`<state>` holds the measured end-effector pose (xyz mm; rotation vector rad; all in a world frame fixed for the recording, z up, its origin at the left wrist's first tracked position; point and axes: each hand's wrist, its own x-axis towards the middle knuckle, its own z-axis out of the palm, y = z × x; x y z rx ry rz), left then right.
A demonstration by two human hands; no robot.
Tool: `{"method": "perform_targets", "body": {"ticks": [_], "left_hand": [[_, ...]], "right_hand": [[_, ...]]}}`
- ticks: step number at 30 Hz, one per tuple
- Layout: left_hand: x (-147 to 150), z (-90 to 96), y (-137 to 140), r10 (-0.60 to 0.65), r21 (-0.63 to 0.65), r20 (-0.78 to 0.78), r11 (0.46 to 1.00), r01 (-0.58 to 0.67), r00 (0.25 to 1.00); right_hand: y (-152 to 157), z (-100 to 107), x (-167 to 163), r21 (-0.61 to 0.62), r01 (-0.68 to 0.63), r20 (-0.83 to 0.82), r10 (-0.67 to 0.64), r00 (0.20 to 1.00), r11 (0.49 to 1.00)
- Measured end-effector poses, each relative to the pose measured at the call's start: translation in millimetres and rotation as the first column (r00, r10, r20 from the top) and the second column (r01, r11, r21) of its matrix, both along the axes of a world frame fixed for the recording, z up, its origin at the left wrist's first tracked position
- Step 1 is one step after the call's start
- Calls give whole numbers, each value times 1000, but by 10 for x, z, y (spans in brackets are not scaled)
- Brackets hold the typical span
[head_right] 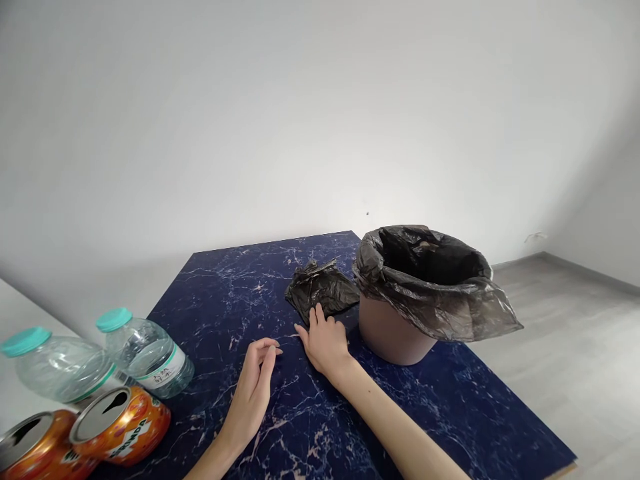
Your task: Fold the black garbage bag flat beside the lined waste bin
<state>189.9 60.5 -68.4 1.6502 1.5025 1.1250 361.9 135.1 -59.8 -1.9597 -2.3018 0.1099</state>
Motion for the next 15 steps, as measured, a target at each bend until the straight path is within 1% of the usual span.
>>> {"method": "perform_targets", "body": {"ticks": [4, 9, 12, 15], "left_hand": [[-7, -22, -7, 0, 5, -16, 1000, 0, 1000], [-3, -26, 3, -23, 33, -37, 999, 24, 999], [-1, -16, 8, -36, 55, -48, 998, 39, 998], [-3, -4, 6, -47, 77, -56, 996, 51, 997]], "right_hand": [[116, -49, -62, -19, 67, 1, -67, 998, 998], [369, -66, 11, -50, 168, -20, -170, 985, 984], [514, -81, 73, -83, 245, -35, -249, 968, 966], [625, -99, 131, -104, 335, -53, -342, 938, 936]]}}
